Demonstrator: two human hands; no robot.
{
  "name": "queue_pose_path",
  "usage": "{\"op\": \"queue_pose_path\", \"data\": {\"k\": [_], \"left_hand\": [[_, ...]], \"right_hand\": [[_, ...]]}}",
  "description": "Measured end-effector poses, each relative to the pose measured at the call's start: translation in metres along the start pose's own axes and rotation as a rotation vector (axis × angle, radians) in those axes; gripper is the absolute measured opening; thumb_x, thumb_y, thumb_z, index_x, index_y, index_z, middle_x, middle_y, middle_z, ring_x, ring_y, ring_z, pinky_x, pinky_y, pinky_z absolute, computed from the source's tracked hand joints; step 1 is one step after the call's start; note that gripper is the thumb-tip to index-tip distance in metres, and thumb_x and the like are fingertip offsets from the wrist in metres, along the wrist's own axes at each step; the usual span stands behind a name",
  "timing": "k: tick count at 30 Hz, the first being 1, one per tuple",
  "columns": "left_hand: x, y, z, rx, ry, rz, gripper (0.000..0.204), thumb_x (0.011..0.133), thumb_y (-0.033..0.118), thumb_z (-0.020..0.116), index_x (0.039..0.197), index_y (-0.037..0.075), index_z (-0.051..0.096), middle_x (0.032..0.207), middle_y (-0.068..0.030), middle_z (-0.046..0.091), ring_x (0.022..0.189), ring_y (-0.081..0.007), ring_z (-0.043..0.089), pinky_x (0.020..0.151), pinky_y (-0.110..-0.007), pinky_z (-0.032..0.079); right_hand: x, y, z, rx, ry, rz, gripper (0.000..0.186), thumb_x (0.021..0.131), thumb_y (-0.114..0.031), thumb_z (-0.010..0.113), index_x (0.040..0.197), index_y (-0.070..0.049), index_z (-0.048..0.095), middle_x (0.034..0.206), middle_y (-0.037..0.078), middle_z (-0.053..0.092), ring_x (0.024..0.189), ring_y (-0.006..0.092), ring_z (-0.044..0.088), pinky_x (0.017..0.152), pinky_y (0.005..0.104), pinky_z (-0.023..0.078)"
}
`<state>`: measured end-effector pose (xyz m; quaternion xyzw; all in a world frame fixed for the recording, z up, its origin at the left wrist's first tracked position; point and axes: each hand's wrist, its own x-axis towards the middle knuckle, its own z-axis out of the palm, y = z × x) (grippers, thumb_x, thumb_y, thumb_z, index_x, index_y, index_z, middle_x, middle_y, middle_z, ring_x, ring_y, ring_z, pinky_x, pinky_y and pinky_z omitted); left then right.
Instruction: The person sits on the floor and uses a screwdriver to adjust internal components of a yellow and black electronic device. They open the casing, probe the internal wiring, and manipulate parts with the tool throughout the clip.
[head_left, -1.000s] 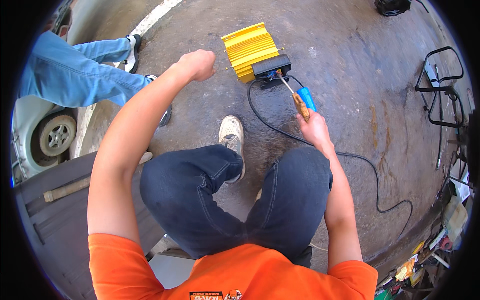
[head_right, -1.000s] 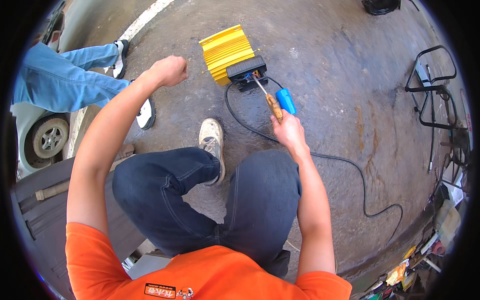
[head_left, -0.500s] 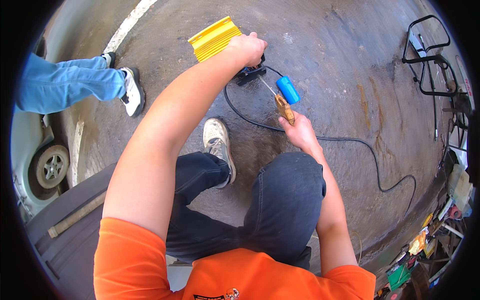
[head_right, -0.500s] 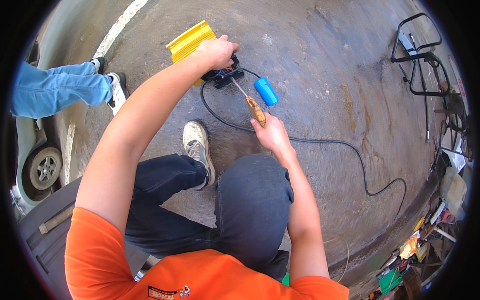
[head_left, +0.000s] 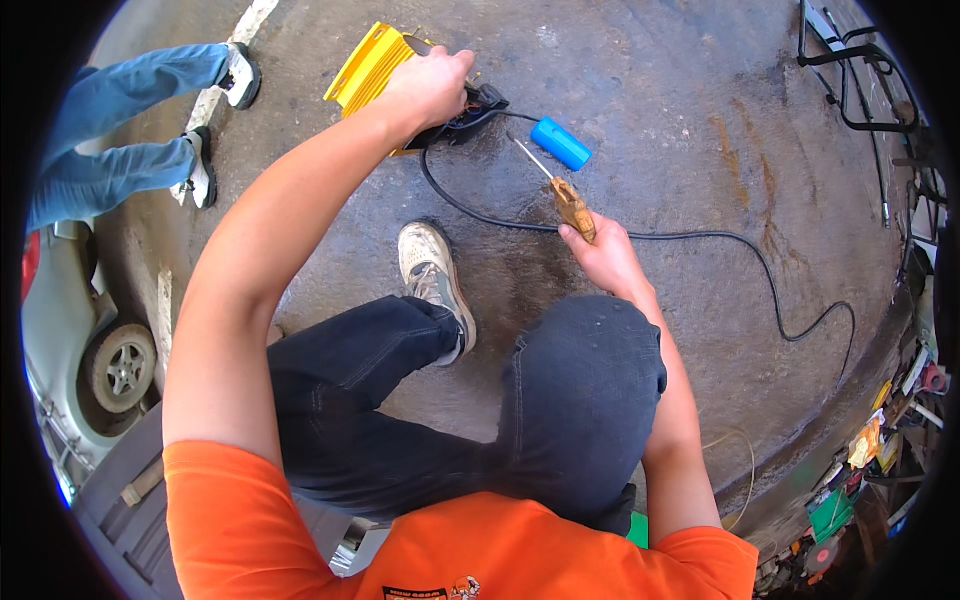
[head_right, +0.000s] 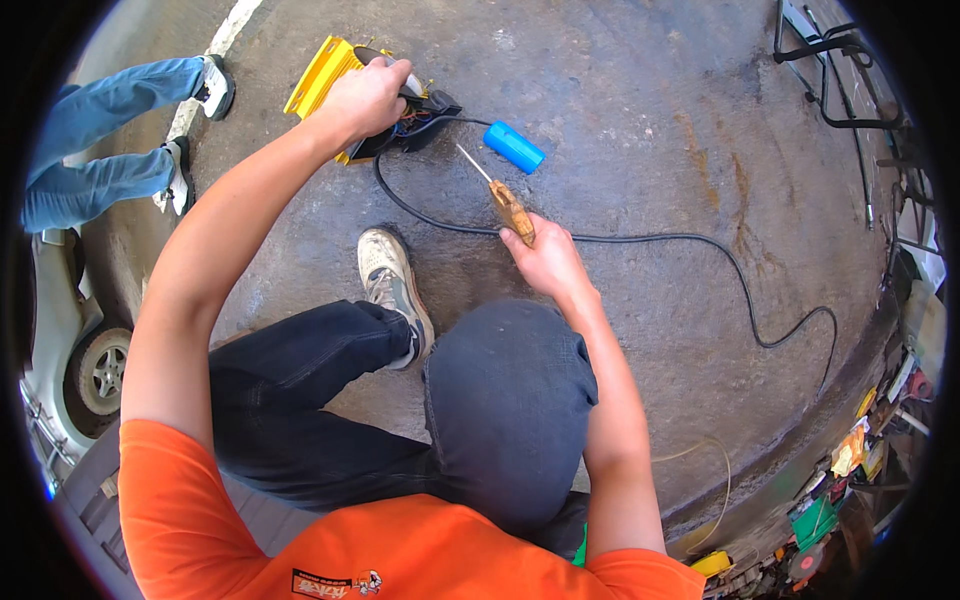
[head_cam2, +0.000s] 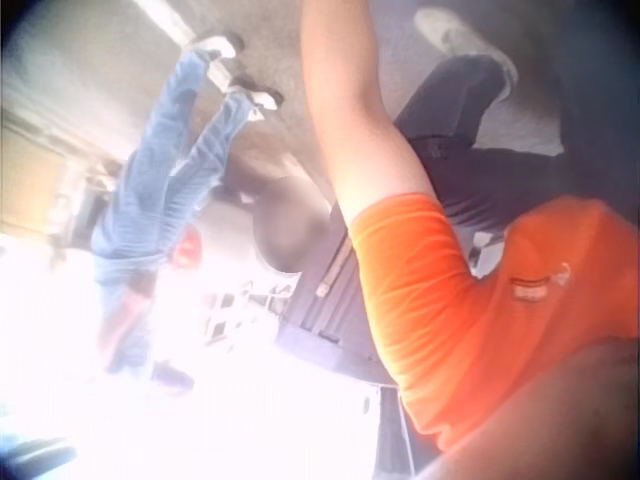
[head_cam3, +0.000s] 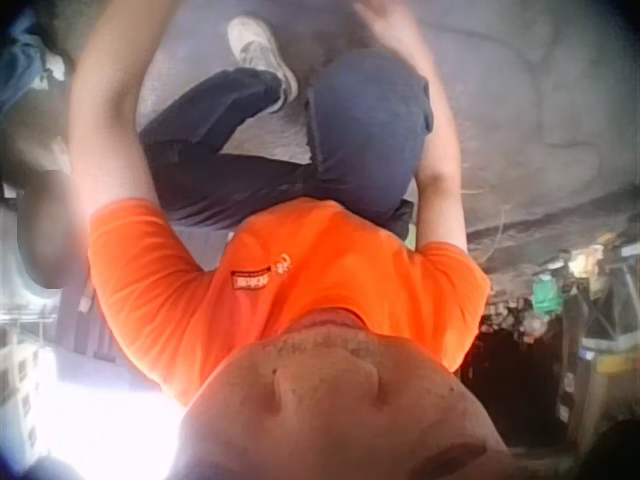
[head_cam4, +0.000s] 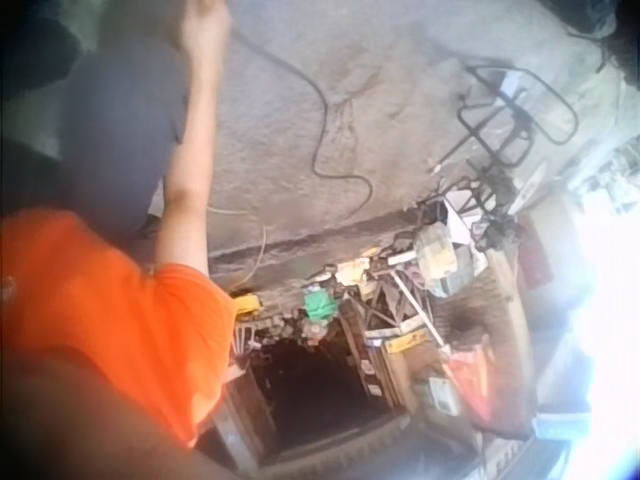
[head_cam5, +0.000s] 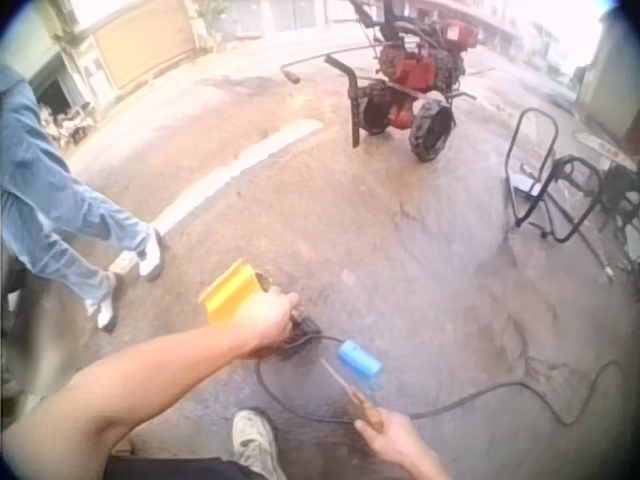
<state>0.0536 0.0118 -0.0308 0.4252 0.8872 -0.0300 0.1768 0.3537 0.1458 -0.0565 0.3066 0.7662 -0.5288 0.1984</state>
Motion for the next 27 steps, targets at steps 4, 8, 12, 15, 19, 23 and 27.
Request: {"op": "queue_pose_path", "data": {"k": [4,8,12,15,19,23,27], "left_hand": [[-0.043,-0.021,-0.007,-0.146,0.081,-0.072,0.028,0.083,0.012,0.063,0.109,0.004,0.054,0.108,-0.0218,0.06,0.101,-0.0426,0.061,0.087,-0.049,0.05],[-0.094,-0.057,0.001,-0.297,0.217,-0.105,0.031,0.079,0.005,0.062,0.107,0.001,0.051,0.107,-0.0217,0.059,0.101,-0.041,0.06,0.09,-0.045,0.049],[-0.15,-0.102,0.032,-0.485,0.339,-0.268,0.038,0.076,-0.003,0.06,0.112,0.001,0.049,0.107,-0.0195,0.06,0.096,-0.033,0.065,0.085,-0.041,0.053],[-0.183,-0.127,0.06,-0.576,0.427,-0.374,0.042,0.074,-0.009,0.057,0.114,0.002,0.047,0.108,-0.0156,0.061,0.093,-0.0265,0.066,0.082,-0.039,0.054],[-0.209,-0.134,0.079,-0.752,0.503,-0.483,0.043,0.076,-0.01,0.055,0.116,0.001,0.046,0.11,-0.0169,0.061,0.098,-0.0298,0.066,0.085,-0.04,0.054],[-0.215,-0.135,0.091,-0.91,0.515,-0.499,0.046,0.076,-0.011,0.056,0.118,0.002,0.044,0.113,-0.0163,0.06,0.107,-0.0293,0.065,0.089,-0.039,0.054],[-0.229,-0.131,0.105,-0.952,0.474,-0.527,0.051,0.073,-0.013,0.057,0.12,0.002,0.043,0.115,-0.0172,0.058,0.11,-0.0301,0.064,0.091,-0.038,0.052]], "right_hand": [[-0.003,0.016,0.004,0.068,0.001,-0.045,0.023,0.096,-0.024,0.066,0.102,-0.001,0.065,0.074,0.003,0.063,0.069,0.0122,0.057,0.065,0.0324,0.047],[0.001,0.014,0.002,0.149,-0.015,-0.097,0.027,0.095,-0.027,0.066,0.104,-0.002,0.065,0.078,0.01,0.065,0.073,0.0204,0.061,0.071,0.0374,0.049],[0.006,-0.02,-0.003,0.074,-0.072,-0.111,0.028,0.094,-0.029,0.067,0.103,-0.002,0.065,0.076,0.01,0.065,0.072,0.0195,0.061,0.07,0.0374,0.05],[0.018,-0.033,-0.002,0.144,-0.111,-0.136,0.028,0.094,-0.029,0.067,0.1,-0.001,0.065,0.074,0.005,0.064,0.07,0.0141,0.058,0.067,0.0336,0.049],[0.032,-0.057,0.003,0.115,-0.193,-0.181,0.03,0.095,-0.031,0.067,0.096,-0.001,0.064,0.073,0.003,0.063,0.069,0.0119,0.058,0.066,0.032,0.048],[0.043,-0.091,0.008,-0.041,-0.203,-0.239,0.038,0.096,-0.038,0.064,0.094,0.0,0.063,0.071,0.006,0.062,0.07,0.0159,0.06,0.066,0.0359,0.049],[0.052,-0.146,0.0,-0.222,-0.228,-0.321,0.052,0.098,-0.05,0.058,0.093,0.002,0.06,0.073,0.013,0.063,0.072,0.0241,0.063,0.069,0.0406,0.05]]}}
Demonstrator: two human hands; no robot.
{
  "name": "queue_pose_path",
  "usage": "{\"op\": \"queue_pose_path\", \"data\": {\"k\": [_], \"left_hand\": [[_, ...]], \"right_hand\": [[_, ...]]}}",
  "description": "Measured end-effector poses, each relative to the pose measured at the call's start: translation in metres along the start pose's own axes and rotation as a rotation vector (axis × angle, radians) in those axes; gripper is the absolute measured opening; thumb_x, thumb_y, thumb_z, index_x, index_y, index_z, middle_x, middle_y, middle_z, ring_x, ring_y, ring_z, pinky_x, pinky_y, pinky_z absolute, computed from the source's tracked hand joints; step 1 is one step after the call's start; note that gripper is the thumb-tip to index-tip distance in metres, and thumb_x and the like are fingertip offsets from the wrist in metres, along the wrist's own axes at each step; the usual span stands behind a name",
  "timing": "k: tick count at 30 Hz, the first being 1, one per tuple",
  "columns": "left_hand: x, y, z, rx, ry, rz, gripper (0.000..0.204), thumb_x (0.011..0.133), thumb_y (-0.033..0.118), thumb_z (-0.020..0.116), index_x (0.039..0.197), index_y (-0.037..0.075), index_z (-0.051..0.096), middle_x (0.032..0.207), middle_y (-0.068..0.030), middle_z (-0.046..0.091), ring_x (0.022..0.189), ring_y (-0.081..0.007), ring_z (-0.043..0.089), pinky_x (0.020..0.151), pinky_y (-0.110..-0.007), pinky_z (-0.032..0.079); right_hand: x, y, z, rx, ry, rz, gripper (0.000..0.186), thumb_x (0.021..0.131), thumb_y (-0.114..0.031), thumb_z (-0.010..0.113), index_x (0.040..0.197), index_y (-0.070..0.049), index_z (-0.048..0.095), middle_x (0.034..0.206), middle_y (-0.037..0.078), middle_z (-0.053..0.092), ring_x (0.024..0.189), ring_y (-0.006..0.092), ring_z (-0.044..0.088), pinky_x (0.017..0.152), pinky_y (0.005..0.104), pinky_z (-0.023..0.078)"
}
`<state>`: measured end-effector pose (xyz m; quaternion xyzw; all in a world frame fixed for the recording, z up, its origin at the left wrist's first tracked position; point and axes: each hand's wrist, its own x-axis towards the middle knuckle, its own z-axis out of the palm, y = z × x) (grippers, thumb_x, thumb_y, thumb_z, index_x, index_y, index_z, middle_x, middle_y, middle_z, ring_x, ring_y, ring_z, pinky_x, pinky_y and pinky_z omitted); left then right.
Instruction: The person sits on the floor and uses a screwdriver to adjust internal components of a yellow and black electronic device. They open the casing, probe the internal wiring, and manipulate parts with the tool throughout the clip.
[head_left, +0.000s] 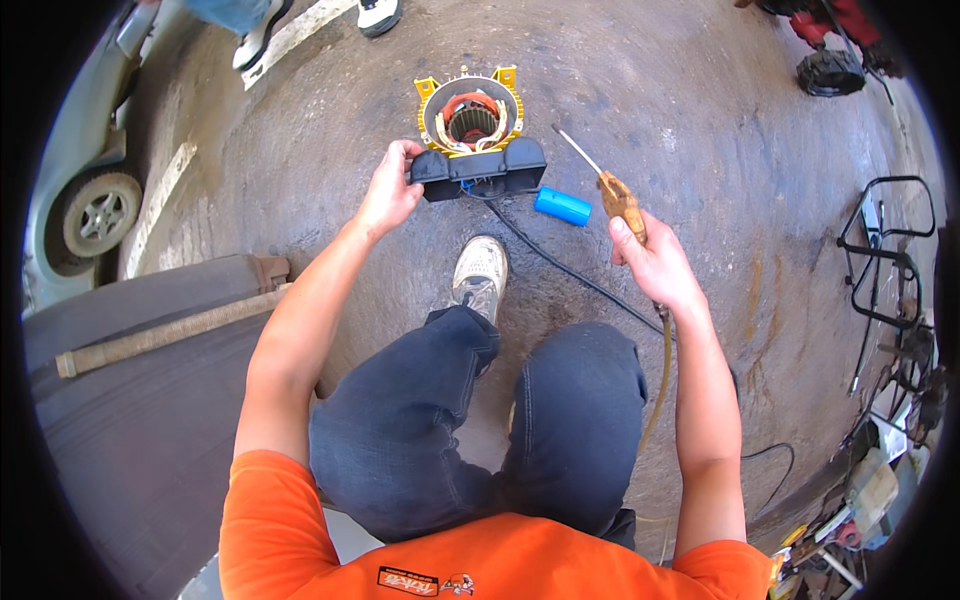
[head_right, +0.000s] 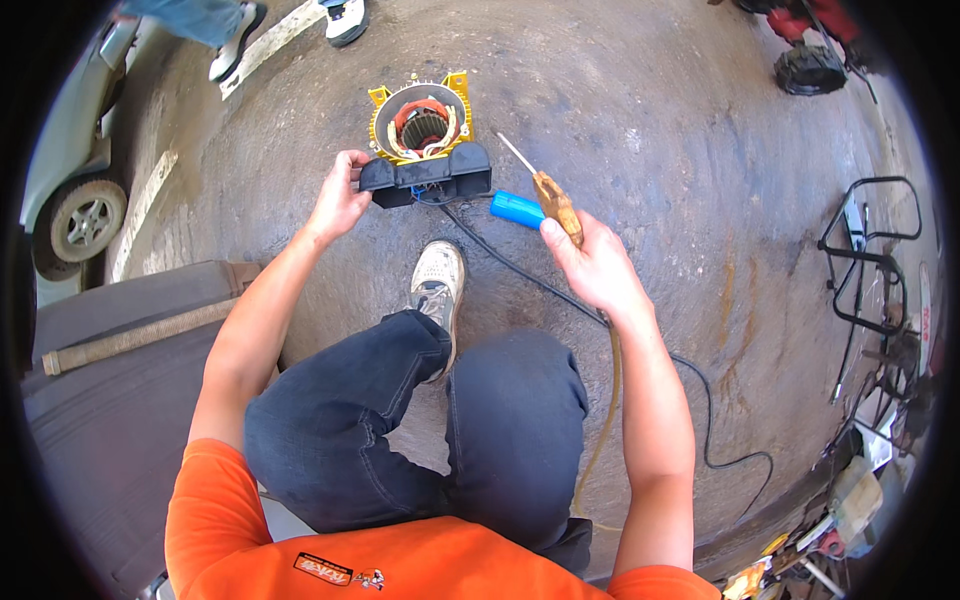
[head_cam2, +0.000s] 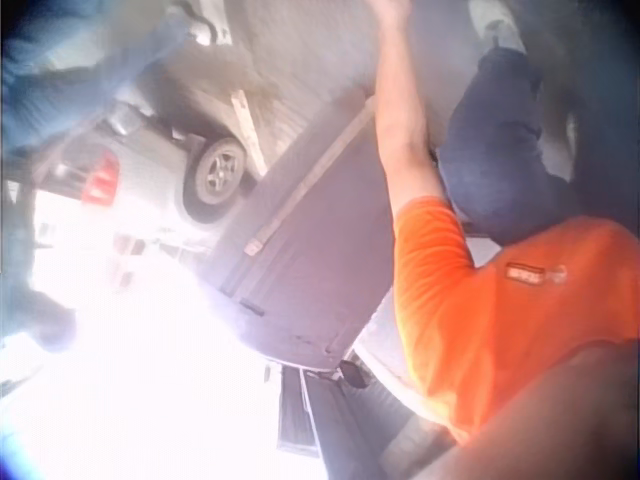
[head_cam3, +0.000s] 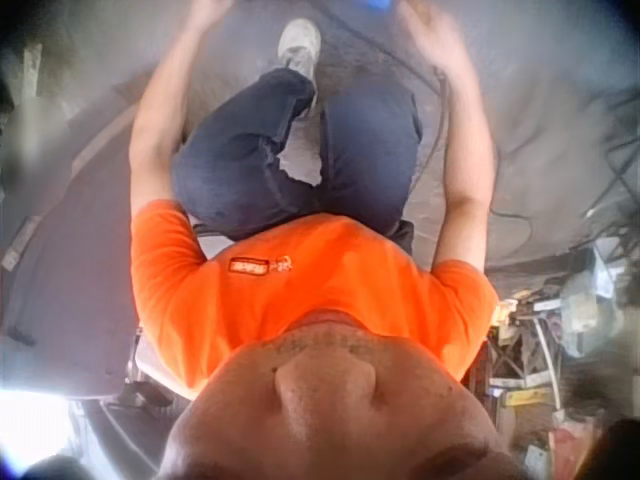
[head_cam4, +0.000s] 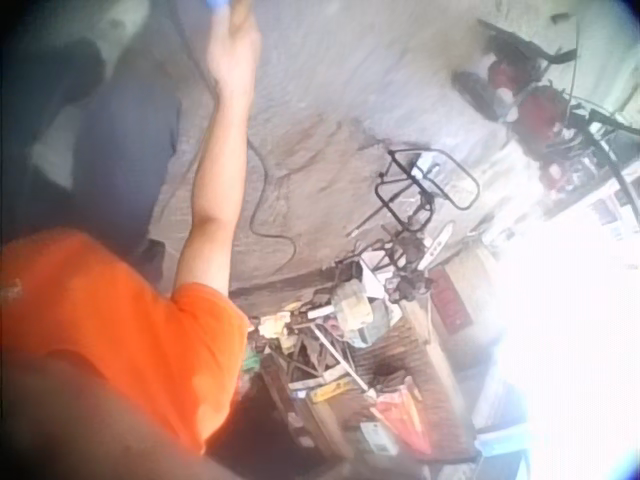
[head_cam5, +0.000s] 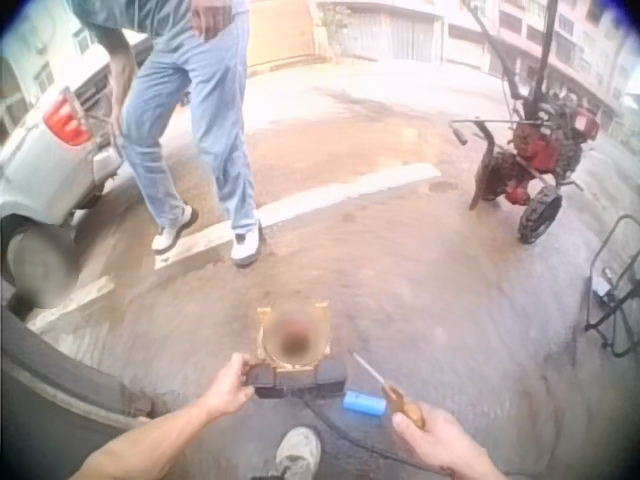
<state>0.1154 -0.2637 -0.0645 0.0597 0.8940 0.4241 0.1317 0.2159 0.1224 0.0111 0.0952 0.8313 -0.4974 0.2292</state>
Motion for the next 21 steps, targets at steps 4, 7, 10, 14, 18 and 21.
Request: {"op": "queue_pose_path", "data": {"k": [4,7,10,14,18,21], "left_hand": [[-0.019,-0.02,0.004,0.032,0.035,-0.021,0.054,0.073,-0.014,0.057,0.122,0.003,0.04,0.114,-0.0161,0.057,0.109,-0.0281,0.062,0.092,-0.039,0.052],[-0.019,-0.022,0.006,0.008,0.056,-0.001,0.06,0.075,-0.012,0.062,0.128,0.004,0.038,0.12,-0.0162,0.056,0.113,-0.0265,0.062,0.094,-0.039,0.052],[-0.032,-0.001,-0.017,0.19,0.014,-0.1,0.066,0.076,-0.005,0.07,0.132,0.004,0.037,0.126,-0.0207,0.053,0.12,-0.0319,0.058,0.102,-0.043,0.048],[-0.056,0.042,-0.08,0.558,-0.02,-0.004,0.056,0.079,0.012,0.076,0.127,0.004,0.048,0.128,-0.023,0.052,0.122,-0.0402,0.053,0.107,-0.044,0.042],[-0.096,0.139,-0.129,0.606,-0.212,-0.033,0.039,0.086,0.019,0.071,0.118,0.003,0.057,0.118,-0.0207,0.059,0.116,-0.037,0.058,0.1,-0.043,0.047],[-0.11,0.183,-0.122,0.626,-0.267,0.064,0.032,0.089,0.023,0.069,0.114,0.004,0.06,0.114,-0.0182,0.063,0.11,-0.0348,0.062,0.095,-0.043,0.05]], "right_hand": [[0.018,-0.047,-0.004,-0.283,-0.135,-0.043,0.068,0.097,-0.063,0.048,0.093,0.004,0.058,0.082,0.026,0.065,0.083,0.0421,0.067,0.075,0.0489,0.05],[0.032,-0.08,0.007,-0.488,-0.217,-0.074,0.071,0.098,-0.063,0.043,0.095,0.006,0.061,0.089,0.029,0.067,0.092,0.0452,0.067,0.08,0.0503,0.05],[0.065,-0.092,0.017,-0.56,-0.297,-0.1,0.073,0.099,-0.062,0.042,0.087,0.006,0.065,0.086,0.028,0.069,0.091,0.0421,0.069,0.082,0.0484,0.052],[0.091,-0.109,0.024,-0.671,-0.391,-0.053,0.075,0.099,-0.062,0.042,0.081,0.007,0.066,0.066,0.019,0.067,0.062,0.029,0.069,0.069,0.0439,0.055],[0.087,-0.142,0.037,-0.704,-0.447,0.027,0.07,0.101,-0.058,0.043,0.089,0.008,0.063,0.067,0.014,0.062,0.054,0.0251,0.064,0.057,0.0444,0.053],[0.093,-0.155,0.037,-0.745,-0.467,0.09,0.067,0.101,-0.057,0.044,0.097,0.007,0.061,0.071,0.013,0.061,0.055,0.0235,0.063,0.055,0.042,0.052]]}}
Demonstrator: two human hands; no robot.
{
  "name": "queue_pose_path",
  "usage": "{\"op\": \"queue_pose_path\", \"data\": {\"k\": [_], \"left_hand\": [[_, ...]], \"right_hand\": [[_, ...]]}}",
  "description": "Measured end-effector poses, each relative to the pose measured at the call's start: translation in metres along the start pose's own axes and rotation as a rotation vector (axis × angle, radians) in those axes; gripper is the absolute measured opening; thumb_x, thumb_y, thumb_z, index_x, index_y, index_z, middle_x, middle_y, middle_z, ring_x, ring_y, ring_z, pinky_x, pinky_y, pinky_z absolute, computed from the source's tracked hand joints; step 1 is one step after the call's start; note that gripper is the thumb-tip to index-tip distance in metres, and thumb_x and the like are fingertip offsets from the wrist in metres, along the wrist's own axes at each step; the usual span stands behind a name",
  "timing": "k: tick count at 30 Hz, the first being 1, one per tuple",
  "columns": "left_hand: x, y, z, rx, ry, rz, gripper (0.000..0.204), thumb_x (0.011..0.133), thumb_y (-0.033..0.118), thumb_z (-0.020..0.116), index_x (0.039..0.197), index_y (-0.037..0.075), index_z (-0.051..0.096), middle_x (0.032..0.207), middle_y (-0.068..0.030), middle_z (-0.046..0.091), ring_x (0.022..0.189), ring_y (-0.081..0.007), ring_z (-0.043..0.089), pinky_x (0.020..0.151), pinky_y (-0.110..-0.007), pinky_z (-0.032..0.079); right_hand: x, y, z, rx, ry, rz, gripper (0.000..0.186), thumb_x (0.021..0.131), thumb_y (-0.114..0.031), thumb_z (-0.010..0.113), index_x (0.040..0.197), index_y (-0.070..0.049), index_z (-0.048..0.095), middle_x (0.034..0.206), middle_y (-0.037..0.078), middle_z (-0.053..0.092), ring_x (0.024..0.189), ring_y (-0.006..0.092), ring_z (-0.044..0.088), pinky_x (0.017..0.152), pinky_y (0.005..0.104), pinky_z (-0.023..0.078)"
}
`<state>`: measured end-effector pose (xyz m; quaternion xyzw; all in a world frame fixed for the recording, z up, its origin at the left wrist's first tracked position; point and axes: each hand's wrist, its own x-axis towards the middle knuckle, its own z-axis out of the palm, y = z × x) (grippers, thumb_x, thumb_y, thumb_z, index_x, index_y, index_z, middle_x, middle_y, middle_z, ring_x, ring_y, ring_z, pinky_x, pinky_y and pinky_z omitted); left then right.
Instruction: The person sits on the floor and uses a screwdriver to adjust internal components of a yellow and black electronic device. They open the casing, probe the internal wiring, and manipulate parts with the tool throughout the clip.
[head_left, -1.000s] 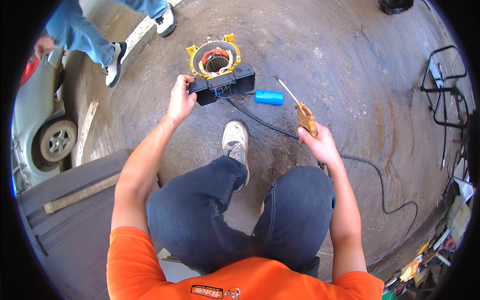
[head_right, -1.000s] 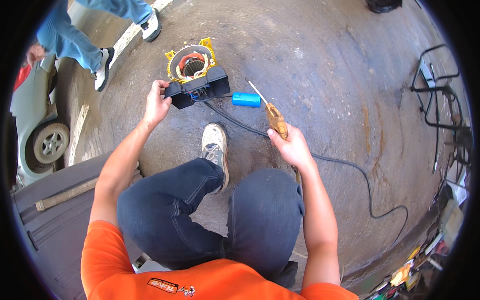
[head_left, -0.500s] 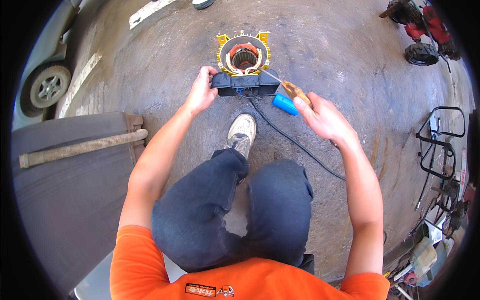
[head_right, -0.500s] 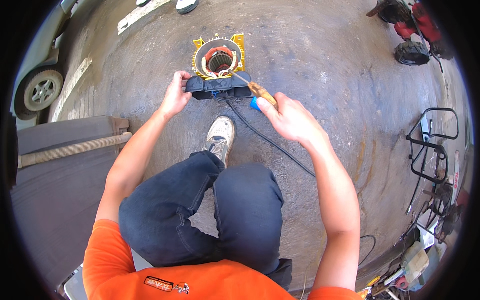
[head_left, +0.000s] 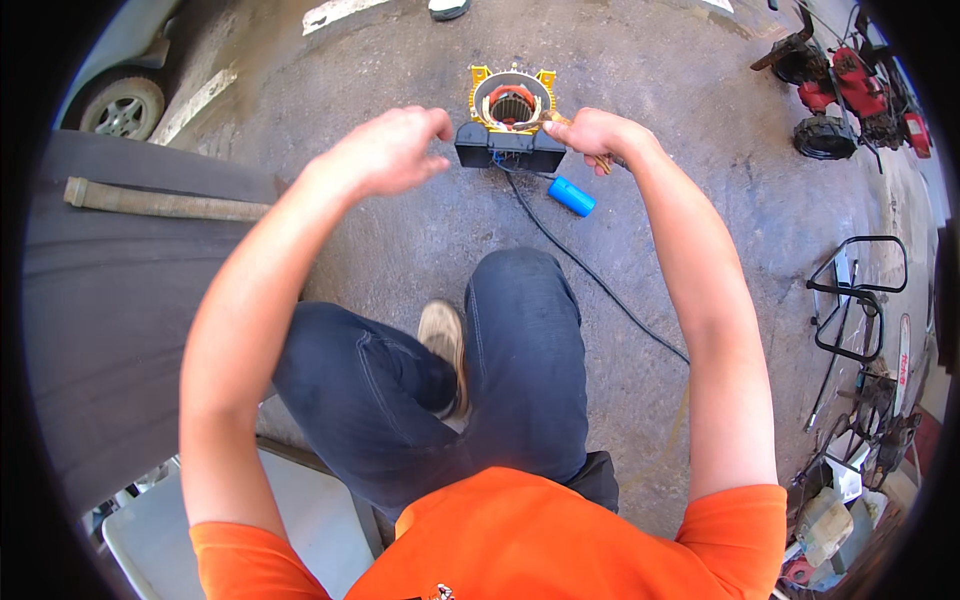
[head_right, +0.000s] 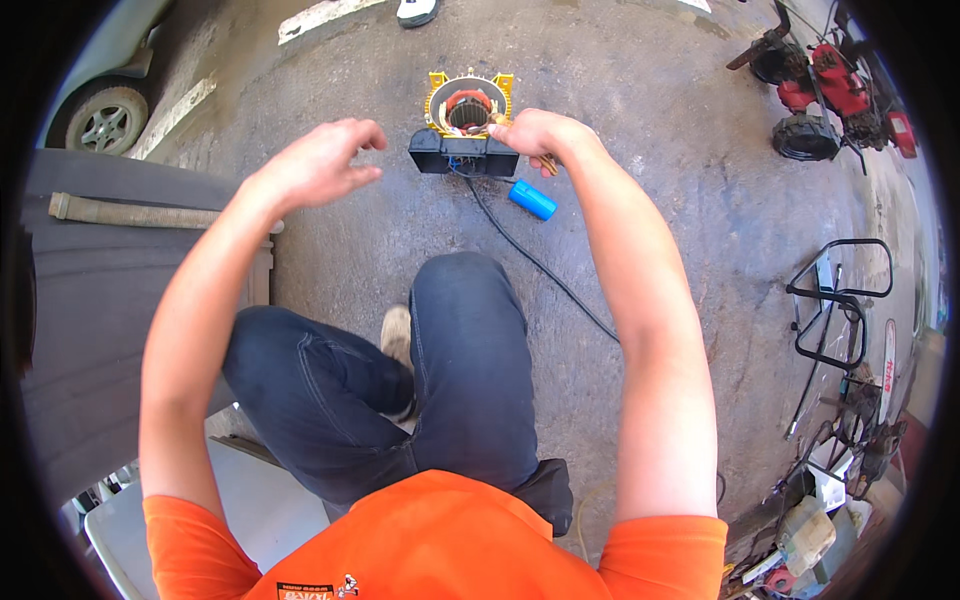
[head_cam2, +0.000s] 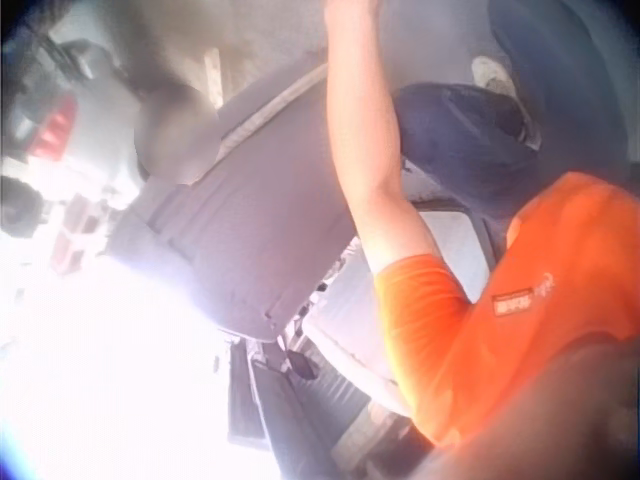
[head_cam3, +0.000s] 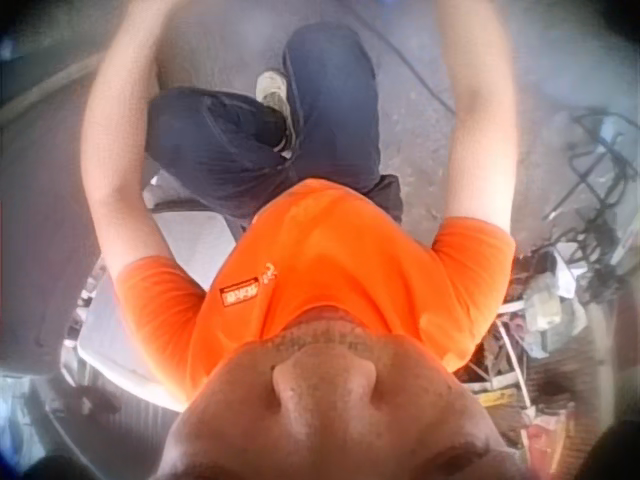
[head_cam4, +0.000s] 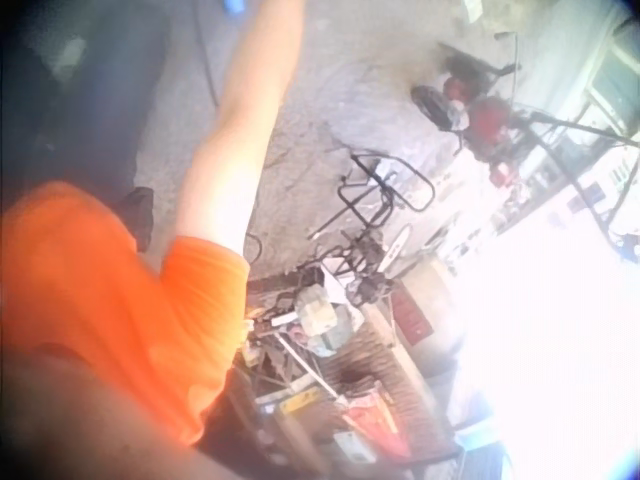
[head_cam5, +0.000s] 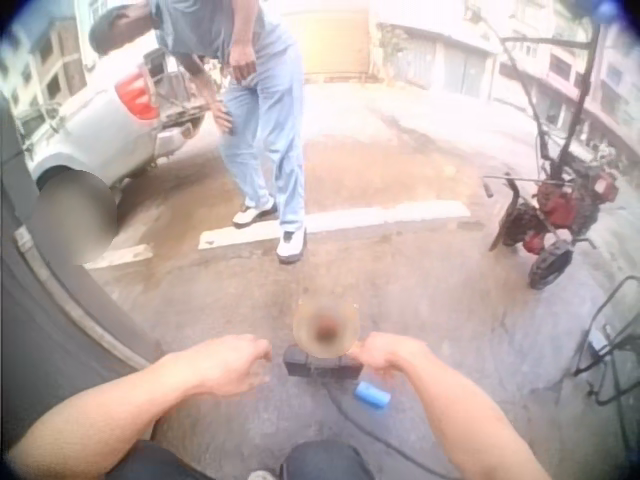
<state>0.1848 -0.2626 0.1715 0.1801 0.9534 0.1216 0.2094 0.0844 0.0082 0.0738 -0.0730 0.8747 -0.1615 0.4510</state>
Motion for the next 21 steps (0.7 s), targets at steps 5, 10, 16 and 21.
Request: {"op": "queue_pose_path", "data": {"k": [5,10,16,21], "left_hand": [[-0.017,0.077,0.013,-0.097,-0.072,0.038,0.028,0.091,0.029,0.067,0.106,0.006,0.061,0.108,-0.0141,0.065,0.107,-0.0326,0.064,0.09,-0.045,0.053],[-0.014,0.099,0.047,-0.077,-0.242,0.207,0.032,0.089,0.029,0.068,0.105,0.002,0.063,0.105,-0.0175,0.066,0.103,-0.0352,0.066,0.085,-0.047,0.055],[0.02,0.101,0.077,-0.047,-0.389,0.323,0.031,0.085,0.016,0.066,0.112,0.002,0.065,0.114,-0.019,0.067,0.108,-0.0337,0.066,0.088,-0.045,0.055],[0.035,0.103,0.087,-0.134,-0.353,0.464,0.024,0.081,0.009,0.064,0.103,0.004,0.072,0.105,-0.0161,0.073,0.099,-0.0314,0.071,0.079,-0.043,0.057]], "right_hand": [[-0.004,-0.006,-0.008,-0.008,0.083,0.062,0.069,0.1,-0.058,0.047,0.089,0.009,0.061,0.07,0.016,0.062,0.054,0.024,0.064,0.05,0.0388,0.051],[-0.008,-0.024,-0.013,-0.057,0.094,0.131,0.068,0.1,-0.057,0.048,0.088,0.009,0.061,0.069,0.015,0.062,0.052,0.0238,0.063,0.048,0.0386,0.051],[-0.009,-0.055,-0.021,-0.162,-0.015,0.247,0.064,0.1,-0.057,0.045,0.115,0.003,0.061,0.079,0.014,0.063,0.058,0.0229,0.061,0.057,0.0394,0.052],[-0.003,-0.066,-0.024,-0.212,0.008,0.322,0.064,0.1,-0.057,0.045,0.115,0.002,0.063,0.081,0.014,0.063,0.061,0.0231,0.062,0.057,0.0394,0.053]]}}
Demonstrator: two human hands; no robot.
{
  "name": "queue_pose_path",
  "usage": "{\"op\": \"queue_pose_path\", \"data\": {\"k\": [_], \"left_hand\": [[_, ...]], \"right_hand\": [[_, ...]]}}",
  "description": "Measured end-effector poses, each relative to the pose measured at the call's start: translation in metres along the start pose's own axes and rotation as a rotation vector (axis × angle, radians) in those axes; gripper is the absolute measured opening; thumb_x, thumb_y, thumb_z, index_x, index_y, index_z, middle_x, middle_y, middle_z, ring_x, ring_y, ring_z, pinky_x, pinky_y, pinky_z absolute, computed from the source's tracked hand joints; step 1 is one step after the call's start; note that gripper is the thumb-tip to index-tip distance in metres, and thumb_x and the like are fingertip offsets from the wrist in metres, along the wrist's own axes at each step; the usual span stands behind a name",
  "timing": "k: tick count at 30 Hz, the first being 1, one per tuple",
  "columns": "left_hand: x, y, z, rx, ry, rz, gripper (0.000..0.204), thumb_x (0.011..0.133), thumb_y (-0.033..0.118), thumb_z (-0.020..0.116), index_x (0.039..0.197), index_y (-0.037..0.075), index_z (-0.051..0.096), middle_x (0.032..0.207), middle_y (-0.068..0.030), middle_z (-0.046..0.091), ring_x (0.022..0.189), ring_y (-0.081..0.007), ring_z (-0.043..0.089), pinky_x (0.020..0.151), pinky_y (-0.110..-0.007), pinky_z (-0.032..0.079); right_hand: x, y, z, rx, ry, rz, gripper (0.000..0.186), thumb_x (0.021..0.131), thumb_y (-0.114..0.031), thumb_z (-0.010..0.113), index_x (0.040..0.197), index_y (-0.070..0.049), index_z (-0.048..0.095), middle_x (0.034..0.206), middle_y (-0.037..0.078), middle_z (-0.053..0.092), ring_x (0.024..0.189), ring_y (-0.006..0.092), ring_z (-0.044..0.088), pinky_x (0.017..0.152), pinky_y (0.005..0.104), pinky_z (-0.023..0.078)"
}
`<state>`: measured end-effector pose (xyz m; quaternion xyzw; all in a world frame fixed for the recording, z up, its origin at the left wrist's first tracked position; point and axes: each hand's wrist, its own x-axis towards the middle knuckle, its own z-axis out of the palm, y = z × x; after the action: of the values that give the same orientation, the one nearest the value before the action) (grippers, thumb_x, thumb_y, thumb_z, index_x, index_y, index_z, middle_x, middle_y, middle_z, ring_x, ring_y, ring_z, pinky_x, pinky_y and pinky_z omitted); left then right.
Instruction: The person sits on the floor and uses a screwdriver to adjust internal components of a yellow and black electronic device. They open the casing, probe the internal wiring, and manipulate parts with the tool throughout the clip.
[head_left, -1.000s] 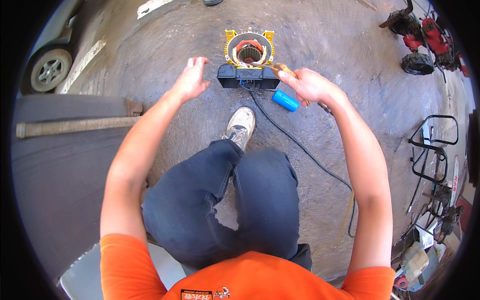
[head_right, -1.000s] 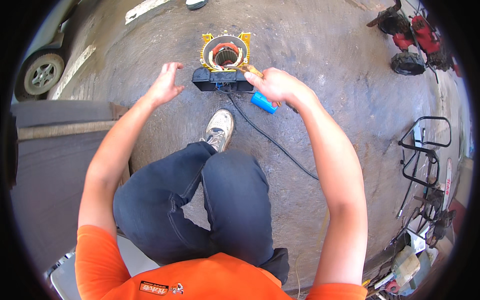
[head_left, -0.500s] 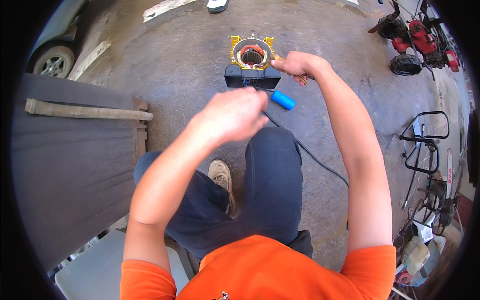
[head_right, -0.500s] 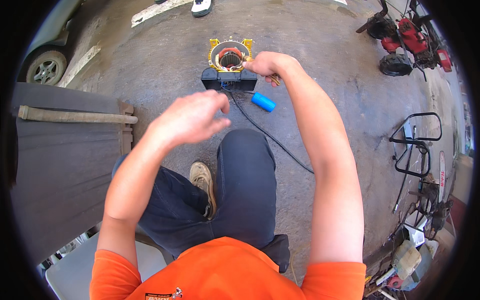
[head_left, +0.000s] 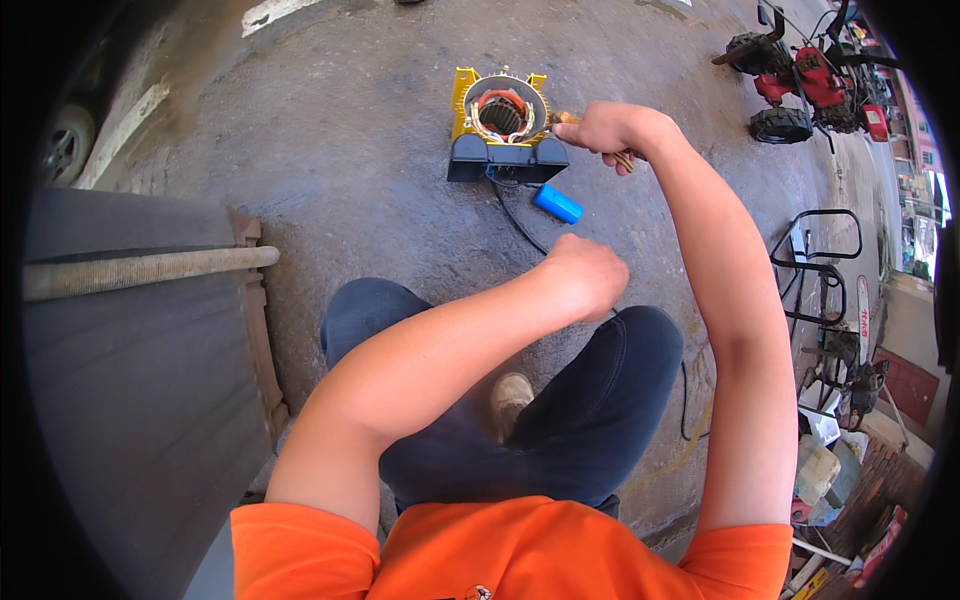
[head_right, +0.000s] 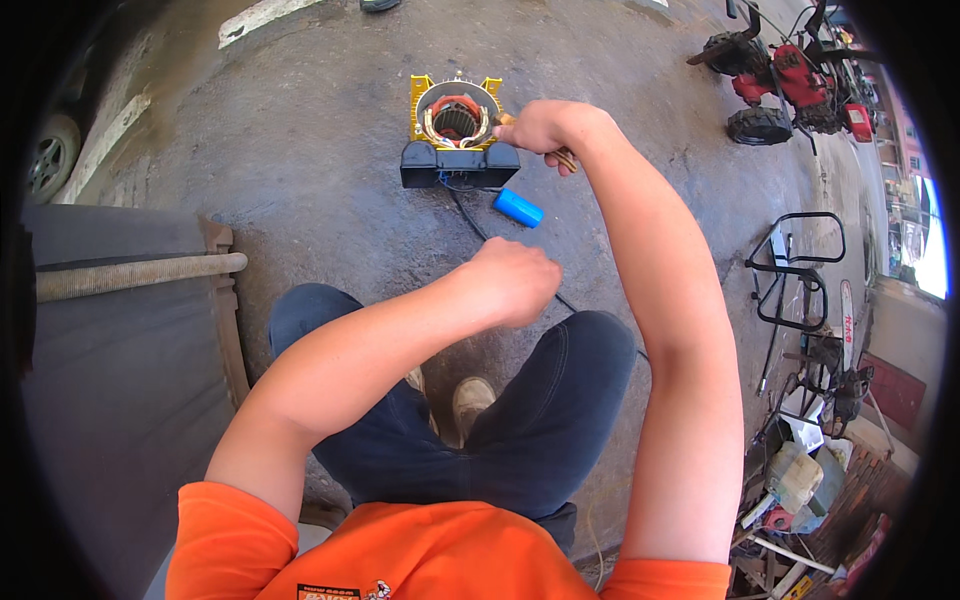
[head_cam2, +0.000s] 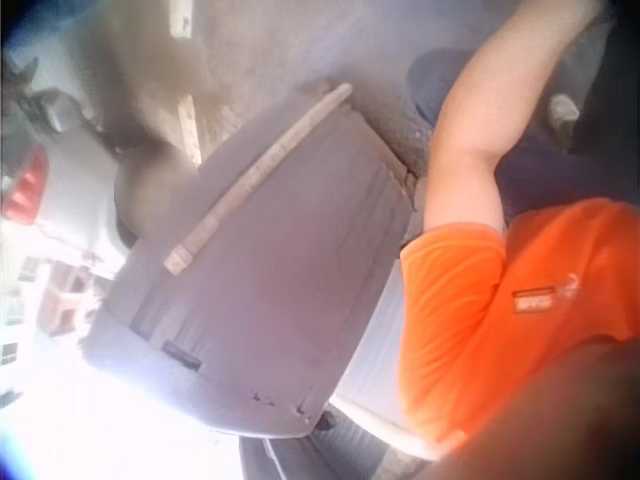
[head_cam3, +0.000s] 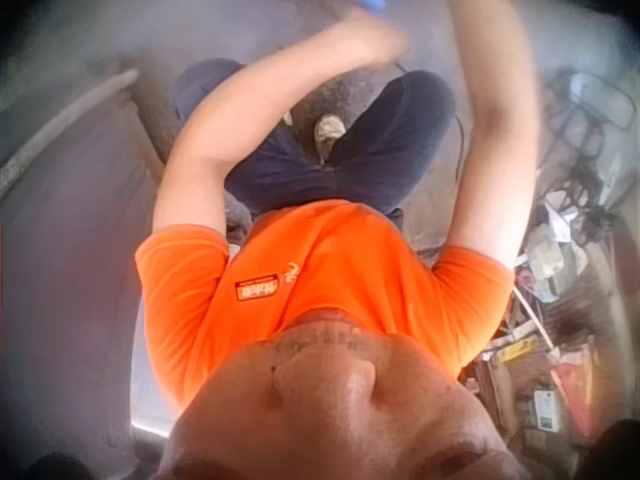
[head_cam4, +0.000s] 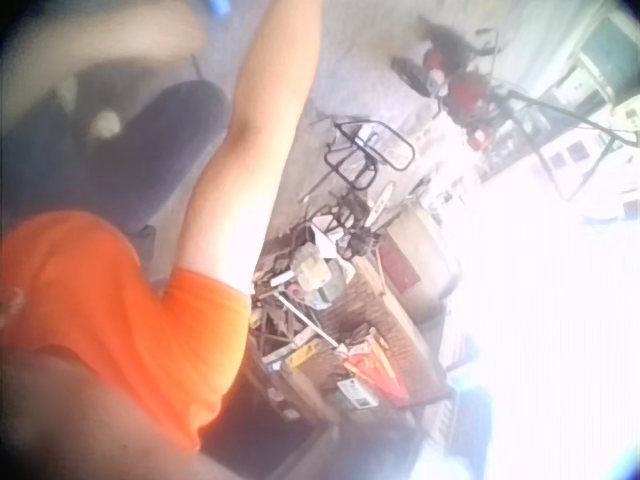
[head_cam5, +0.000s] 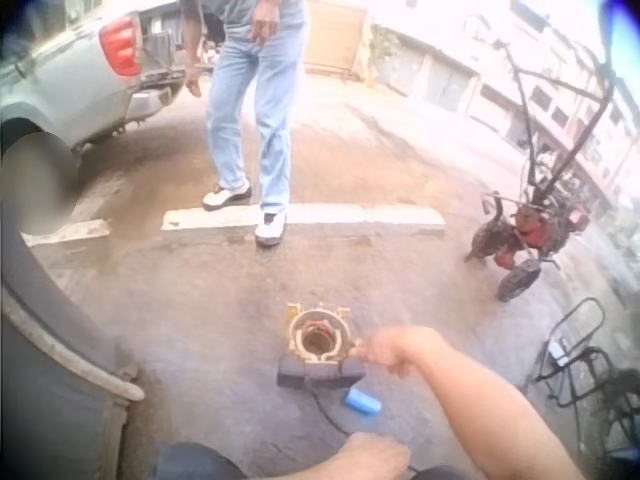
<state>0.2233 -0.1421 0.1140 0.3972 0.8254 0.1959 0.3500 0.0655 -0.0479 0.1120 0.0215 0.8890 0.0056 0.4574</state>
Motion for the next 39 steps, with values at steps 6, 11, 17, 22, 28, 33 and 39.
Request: {"op": "queue_pose_path", "data": {"k": [6,11,17,22,28,33,39], "left_hand": [[0.01,-0.004,-0.012,0.007,-0.05,0.078,0.021,0.079,0.006,0.065,0.097,0.005,0.075,0.101,-0.0151,0.074,0.096,-0.03,0.072,0.075,-0.042,0.058],[0.012,-0.011,-0.011,-0.002,-0.049,0.097,0.021,0.078,0.007,0.066,0.097,0.006,0.074,0.102,-0.0146,0.074,0.097,-0.0295,0.072,0.077,-0.042,0.057],[0.024,-0.006,-0.004,-0.002,-0.039,0.121,0.02,0.08,0.011,0.066,0.097,0.006,0.074,0.103,-0.0143,0.074,0.099,-0.0298,0.071,0.08,-0.044,0.056],[0.018,-0.011,-0.001,0.022,-0.109,0.129,0.019,0.081,0.012,0.066,0.097,0.006,0.074,0.103,-0.0145,0.074,0.099,-0.0301,0.071,0.082,-0.043,0.056],[0.018,-0.005,0.007,-0.014,-0.04,0.117,0.02,0.079,0.011,0.067,0.097,0.005,0.074,0.101,-0.0146,0.074,0.098,-0.0303,0.071,0.082,-0.043,0.056],[0.016,-0.004,0.004,0.006,-0.082,0.085,0.02,0.079,0.008,0.065,0.097,0.006,0.074,0.101,-0.0149,0.074,0.097,-0.0308,0.072,0.08,-0.044,0.056],[0.018,0.004,0.003,0.009,-0.063,0.104,0.02,0.079,0.006,0.064,0.095,0.005,0.075,0.1,-0.0152,0.074,0.097,-0.0307,0.072,0.079,-0.043,0.056]], "right_hand": [[-0.002,-0.014,-0.005,-0.053,0.007,0.019,0.064,0.1,-0.057,0.045,0.113,0.003,0.064,0.082,0.015,0.064,0.062,0.0233,0.063,0.056,0.04,0.053],[-0.012,-0.024,-0.005,-0.017,-0.006,0.028,0.065,0.1,-0.057,0.046,0.104,0.006,0.064,0.08,0.015,0.065,0.063,0.025,0.063,0.057,0.0411,0.053],[-0.024,-0.013,0.012,-0.147,-0.001,-0.031,0.066,0.1,-0.056,0.046,0.094,0.007,0.066,0.077,0.019,0.066,0.063,0.0295,0.066,0.062,0.0443,0.054],[-0.06,-0.048,0.008,-0.2,0.109,-0.164,0.064,0.099,-0.057,0.048,0.089,0.002,0.07,0.079,0.02,0.07,0.071,0.0328,0.07,0.072,0.0453,0.055],[-0.068,-0.066,0.011,-0.32,0.191,-0.268,0.06,0.098,-0.057,0.05,0.095,-0.001,0.073,0.095,0.019,0.073,0.093,0.0361,0.07,0.083,0.0464,0.054],[-0.066,-0.05,0.008,-0.281,0.262,-0.25,0.06,0.099,-0.055,0.05,0.094,-0.001,0.073,0.09,0.019,0.073,0.088,0.0363,0.071,0.079,0.0462,0.055],[-0.063,-0.04,0.013,-0.382,0.235,-0.232,0.058,0.099,-0.055,0.05,0.092,-0.002,0.073,0.086,0.017,0.073,0.085,0.0338,0.071,0.076,0.0452,0.055]]}}
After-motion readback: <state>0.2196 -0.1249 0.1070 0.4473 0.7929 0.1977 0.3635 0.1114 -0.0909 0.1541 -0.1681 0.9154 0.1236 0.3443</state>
